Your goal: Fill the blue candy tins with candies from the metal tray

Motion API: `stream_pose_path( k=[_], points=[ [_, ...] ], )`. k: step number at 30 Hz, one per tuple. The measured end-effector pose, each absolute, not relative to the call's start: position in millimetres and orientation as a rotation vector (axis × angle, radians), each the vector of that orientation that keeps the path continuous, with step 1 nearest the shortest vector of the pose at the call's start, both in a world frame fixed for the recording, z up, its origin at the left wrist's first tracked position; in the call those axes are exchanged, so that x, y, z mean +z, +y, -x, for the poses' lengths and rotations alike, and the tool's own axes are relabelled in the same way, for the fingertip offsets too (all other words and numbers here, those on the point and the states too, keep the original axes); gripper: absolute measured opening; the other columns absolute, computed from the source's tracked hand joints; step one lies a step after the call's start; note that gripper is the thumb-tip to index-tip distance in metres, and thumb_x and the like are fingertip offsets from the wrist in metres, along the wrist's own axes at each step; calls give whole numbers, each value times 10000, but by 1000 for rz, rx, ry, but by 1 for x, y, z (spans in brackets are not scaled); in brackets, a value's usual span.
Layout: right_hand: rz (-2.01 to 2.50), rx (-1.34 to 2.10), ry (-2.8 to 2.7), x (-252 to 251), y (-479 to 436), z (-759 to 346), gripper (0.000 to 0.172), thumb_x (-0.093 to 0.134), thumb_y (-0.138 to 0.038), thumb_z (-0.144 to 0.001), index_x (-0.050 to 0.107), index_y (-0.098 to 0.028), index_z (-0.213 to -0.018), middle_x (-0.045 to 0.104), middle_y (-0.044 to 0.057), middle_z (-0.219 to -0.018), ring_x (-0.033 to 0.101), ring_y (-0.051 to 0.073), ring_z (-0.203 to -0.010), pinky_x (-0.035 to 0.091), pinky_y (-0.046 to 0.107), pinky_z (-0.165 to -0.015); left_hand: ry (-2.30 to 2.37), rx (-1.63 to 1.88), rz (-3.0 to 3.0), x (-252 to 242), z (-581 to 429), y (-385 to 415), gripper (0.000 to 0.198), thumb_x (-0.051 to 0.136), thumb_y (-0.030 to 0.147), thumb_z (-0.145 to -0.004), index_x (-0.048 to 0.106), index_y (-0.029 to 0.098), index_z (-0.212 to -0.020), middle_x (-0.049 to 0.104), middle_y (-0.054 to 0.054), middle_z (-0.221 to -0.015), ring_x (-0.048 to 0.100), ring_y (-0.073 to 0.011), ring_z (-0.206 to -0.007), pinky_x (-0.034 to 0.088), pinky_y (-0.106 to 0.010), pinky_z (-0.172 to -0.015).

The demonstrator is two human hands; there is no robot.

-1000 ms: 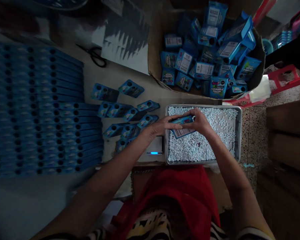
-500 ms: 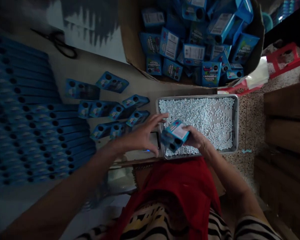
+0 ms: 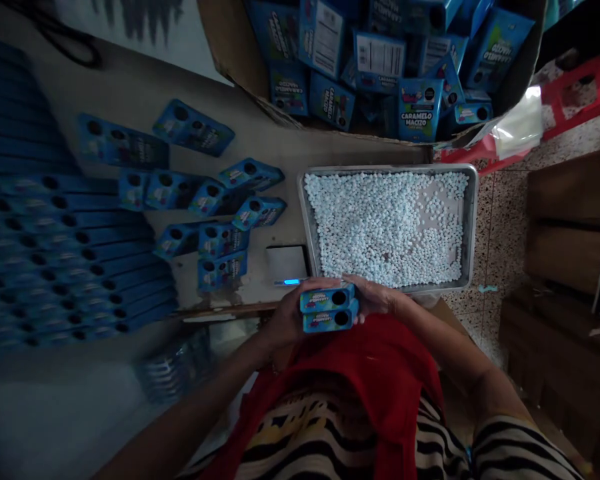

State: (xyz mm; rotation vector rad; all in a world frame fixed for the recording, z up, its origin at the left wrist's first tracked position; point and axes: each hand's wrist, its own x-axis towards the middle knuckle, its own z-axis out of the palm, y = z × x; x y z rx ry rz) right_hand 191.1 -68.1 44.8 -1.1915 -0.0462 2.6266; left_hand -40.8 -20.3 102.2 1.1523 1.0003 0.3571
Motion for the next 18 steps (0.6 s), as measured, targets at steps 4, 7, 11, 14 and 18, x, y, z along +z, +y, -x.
stream_pose_path(
  k=[4, 7, 11, 14, 18],
  points=[
    [1828, 1520, -1406, 34, -2, -239, 541, 452, -685, -1095, 732, -225, -1145, 786, 121, -1186, 704, 283, -1161, 566, 477, -1106, 1426, 536, -961, 64, 27, -40, 841, 999, 477, -585, 618, 298, -1313, 734, -103, -1333, 739, -368, -1219, 605, -608, -1108],
    [1658, 1072, -2076, 11, 68, -278, 493, 409, -568, -1139, 733, -248, -1328, 666, 120, -1554, 486, 351, -1533, 341, 595, -1324, 1639, 654, -873, 31, 9, -43, 958, 964, 495, -610, 487, 291, -1415, 692, -107, -1396, 723, -334, -1238, 587, -566, -1123],
    [1441, 953, -2472, -31, 121, -306, 555, 428, -579, -1134, 577, -279, -1575, 504, 57, -1738, 324, 382, -1662, 246, 662, -1352, 1710, 800, -877, -5, -15, -37, 1034, 954, 465, -634, 380, 304, -1478, 583, -138, -1585, 665, -323, -1377, 543, -527, -1204],
    [1523, 840, -2476, -49, 111, -304, 606, 385, -582, -1143, 497, -276, -1654, 439, 64, -1771, 300, 419, -1660, 214, 706, -1346, 1758, 926, -886, -26, -33, -36, 1086, 976, 518, -634, 364, 287, -1500, 539, -164, -1632, 626, -328, -1435, 525, -521, -1231],
    [1702, 825, -2383, -43, 61, -293, 562, 372, -525, -1149, 573, -278, -1613, 525, 95, -1694, 395, 412, -1590, 297, 674, -1325, 1877, 912, -895, -43, -55, -36, 1173, 992, 648, -672, 345, 291, -1583, 490, -183, -1680, 575, -369, -1494, 496, -576, -1253]
  ],
)
